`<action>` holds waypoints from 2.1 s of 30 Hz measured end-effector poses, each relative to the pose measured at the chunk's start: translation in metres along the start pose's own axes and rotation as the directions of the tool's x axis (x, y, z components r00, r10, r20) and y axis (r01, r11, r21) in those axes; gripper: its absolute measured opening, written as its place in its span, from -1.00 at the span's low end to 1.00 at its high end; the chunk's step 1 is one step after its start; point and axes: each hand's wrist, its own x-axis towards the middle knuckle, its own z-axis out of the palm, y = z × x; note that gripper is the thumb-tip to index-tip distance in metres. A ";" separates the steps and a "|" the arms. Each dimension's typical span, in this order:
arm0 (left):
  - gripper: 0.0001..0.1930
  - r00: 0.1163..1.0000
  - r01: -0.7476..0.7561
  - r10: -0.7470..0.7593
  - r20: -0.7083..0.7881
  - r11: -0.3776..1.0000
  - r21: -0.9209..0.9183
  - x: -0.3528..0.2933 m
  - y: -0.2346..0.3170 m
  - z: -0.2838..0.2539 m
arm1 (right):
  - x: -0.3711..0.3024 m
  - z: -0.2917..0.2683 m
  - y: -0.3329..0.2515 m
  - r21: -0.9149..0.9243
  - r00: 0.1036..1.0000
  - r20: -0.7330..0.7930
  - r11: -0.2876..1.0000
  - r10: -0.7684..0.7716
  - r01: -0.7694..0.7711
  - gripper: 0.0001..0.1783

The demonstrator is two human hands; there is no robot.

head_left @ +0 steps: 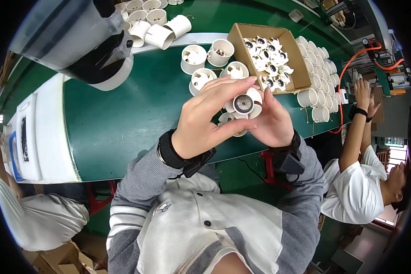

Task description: The person picks up fan blades from a box and inserts them into cylindrical housings on the table. They then retrieve another box of fan blades from a shelf and continue the assembly process by hand.

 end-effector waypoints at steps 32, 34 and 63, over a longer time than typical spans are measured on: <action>-0.29 0.893 -0.127 -0.110 0.436 0.868 0.480 -0.017 -0.023 0.015 | 0.153 -0.060 -0.062 -0.896 0.960 0.264 -0.345 0.094 0.280 -0.78; -0.29 0.886 -0.133 -0.114 0.449 0.866 0.483 -0.017 -0.024 0.015 | 0.152 -0.061 -0.062 -0.888 0.952 0.292 -0.344 0.088 0.304 -0.75; -0.61 0.985 -0.085 0.005 0.172 0.883 0.461 -0.016 -0.035 0.015 | 0.138 -0.046 -0.063 -0.877 0.932 0.359 -0.323 0.050 0.356 -0.77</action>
